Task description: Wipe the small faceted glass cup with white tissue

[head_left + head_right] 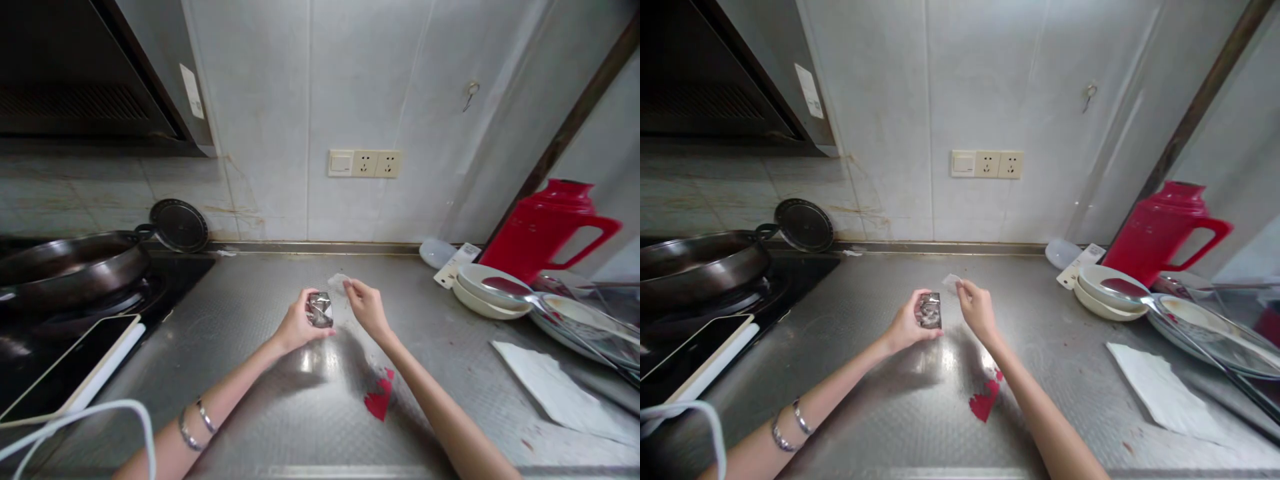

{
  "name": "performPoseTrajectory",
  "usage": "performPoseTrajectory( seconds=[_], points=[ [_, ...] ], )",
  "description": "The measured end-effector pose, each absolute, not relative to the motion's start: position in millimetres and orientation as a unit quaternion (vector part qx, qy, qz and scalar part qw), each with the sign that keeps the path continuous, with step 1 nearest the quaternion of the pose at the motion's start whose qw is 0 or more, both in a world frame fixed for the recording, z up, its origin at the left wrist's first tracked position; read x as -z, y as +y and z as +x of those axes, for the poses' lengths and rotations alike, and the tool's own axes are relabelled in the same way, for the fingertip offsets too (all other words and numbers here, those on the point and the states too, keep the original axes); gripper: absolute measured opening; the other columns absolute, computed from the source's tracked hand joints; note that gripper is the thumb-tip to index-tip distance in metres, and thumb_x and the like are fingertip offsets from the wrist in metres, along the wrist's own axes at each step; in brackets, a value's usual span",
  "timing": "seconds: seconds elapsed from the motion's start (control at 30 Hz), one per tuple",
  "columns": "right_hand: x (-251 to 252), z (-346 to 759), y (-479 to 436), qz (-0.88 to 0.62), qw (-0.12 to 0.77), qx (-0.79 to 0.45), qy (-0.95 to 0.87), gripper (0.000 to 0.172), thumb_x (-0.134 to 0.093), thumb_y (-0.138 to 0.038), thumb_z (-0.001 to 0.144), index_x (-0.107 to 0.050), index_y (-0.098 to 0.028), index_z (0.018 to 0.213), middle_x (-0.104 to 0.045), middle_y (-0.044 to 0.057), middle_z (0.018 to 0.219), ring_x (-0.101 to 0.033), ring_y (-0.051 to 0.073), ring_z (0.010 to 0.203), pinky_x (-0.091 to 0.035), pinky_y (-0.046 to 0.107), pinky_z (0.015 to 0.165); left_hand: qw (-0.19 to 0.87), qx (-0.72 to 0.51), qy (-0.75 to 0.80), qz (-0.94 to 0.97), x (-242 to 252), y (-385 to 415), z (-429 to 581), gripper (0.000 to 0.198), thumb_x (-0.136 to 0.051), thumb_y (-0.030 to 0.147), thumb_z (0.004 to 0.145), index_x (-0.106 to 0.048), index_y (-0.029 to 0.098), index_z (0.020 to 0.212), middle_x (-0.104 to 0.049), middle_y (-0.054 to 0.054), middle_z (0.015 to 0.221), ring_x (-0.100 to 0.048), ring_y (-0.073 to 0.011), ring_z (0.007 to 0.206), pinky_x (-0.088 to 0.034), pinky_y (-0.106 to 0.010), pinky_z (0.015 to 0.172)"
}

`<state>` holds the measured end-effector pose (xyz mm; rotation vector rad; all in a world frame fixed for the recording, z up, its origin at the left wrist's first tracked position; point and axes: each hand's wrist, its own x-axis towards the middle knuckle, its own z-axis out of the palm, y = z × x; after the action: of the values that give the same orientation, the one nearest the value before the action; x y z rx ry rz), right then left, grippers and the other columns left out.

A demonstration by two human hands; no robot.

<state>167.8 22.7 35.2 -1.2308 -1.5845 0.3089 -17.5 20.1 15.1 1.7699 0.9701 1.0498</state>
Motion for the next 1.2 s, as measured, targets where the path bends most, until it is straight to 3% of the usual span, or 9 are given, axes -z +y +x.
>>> performPoseTrajectory(
  seconds=[0.1,0.3,0.5,0.63,0.77,0.87,1.03,1.2],
  points=[
    [-40,161,14,-0.445,0.532,-0.119,-0.71,0.032,-0.043,-0.038,0.091,-0.07,-0.02,0.091,-0.072,0.005,0.082,-0.067,0.02,0.076,-0.051,0.028,0.07,0.407,-0.413,0.393,0.714,-13,18,-15,0.081,-0.086,0.032,0.048,-0.044,0.019,0.117,-0.063,-0.008,0.105,-0.063,-0.0196,0.087,-0.05,-0.031,0.077],
    [-31,146,6,-0.356,0.508,-0.135,-0.773,0.028,-0.044,-0.026,0.09,-0.07,-0.027,0.101,-0.073,0.001,0.096,-0.068,0.022,0.097,-0.052,0.037,0.089,0.402,-0.407,0.39,0.722,-7,18,-12,0.075,-0.084,0.031,0.051,-0.049,0.017,0.115,-0.064,-0.008,0.104,-0.062,-0.0185,0.082,-0.05,-0.031,0.074],
    [-33,143,2,-0.307,0.511,-0.143,-0.79,0.03,-0.043,-0.021,0.091,-0.068,-0.028,0.107,-0.073,-0.002,0.098,-0.069,0.017,0.087,-0.039,0.047,0.106,0.48,-0.454,0.353,0.662,-6,23,-6,0.059,-0.082,0.031,0.054,-0.052,0.016,0.103,-0.064,-0.007,0.102,-0.062,-0.018,0.087,-0.049,-0.029,0.076],
    [-39,141,-2,-0.326,0.524,-0.203,-0.76,0.027,-0.046,-0.027,0.091,-0.073,-0.023,0.089,-0.073,-0.001,0.081,-0.068,0.018,0.079,-0.042,0.047,0.102,0.513,-0.461,0.37,0.622,-8,25,-8,0.061,-0.084,0.033,0.051,-0.048,0.017,0.098,-0.063,-0.003,0.091,-0.061,-0.0162,0.08,-0.047,-0.027,0.071],
    [-37,143,5,-0.411,0.594,-0.271,-0.636,0.033,-0.05,-0.039,0.089,-0.072,-0.018,0.076,-0.07,0.002,0.07,-0.065,0.02,0.07,-0.053,0.034,0.073,0.506,-0.451,0.381,0.63,-8,24,-11,0.059,-0.082,0.035,0.056,-0.045,0.017,0.098,-0.059,0.0,0.084,-0.057,-0.0133,0.073,-0.045,-0.025,0.066],
    [-31,146,11,-0.438,0.612,-0.234,-0.616,0.034,-0.049,-0.041,0.089,-0.072,-0.017,0.08,-0.07,0.003,0.073,-0.064,0.02,0.071,-0.052,0.029,0.066,0.489,-0.436,0.384,0.651,-8,21,-11,0.059,-0.081,0.034,0.058,-0.046,0.017,0.102,-0.059,-0.001,0.088,-0.057,-0.0126,0.073,-0.045,-0.025,0.067],
    [-21,144,11,-0.413,0.599,-0.147,-0.671,0.027,-0.05,-0.034,0.089,-0.074,-0.021,0.087,-0.073,0.001,0.074,-0.07,0.023,0.081,-0.055,0.033,0.077,0.495,-0.446,0.383,0.641,-16,17,-10,0.057,-0.08,0.034,0.058,-0.046,0.017,0.099,-0.059,0.0,0.086,-0.057,-0.012,0.071,-0.046,-0.025,0.064],
    [-20,141,5,-0.306,0.598,-0.087,-0.736,0.028,-0.048,-0.019,0.089,-0.069,-0.026,0.106,-0.073,0.002,0.1,-0.068,0.021,0.098,-0.046,0.045,0.1,0.521,-0.439,0.418,0.601,-24,19,-14,0.058,-0.076,0.044,0.061,-0.045,0.017,0.102,-0.059,-0.004,0.093,-0.061,-0.0168,0.075,-0.048,-0.023,0.049]
  ],
)
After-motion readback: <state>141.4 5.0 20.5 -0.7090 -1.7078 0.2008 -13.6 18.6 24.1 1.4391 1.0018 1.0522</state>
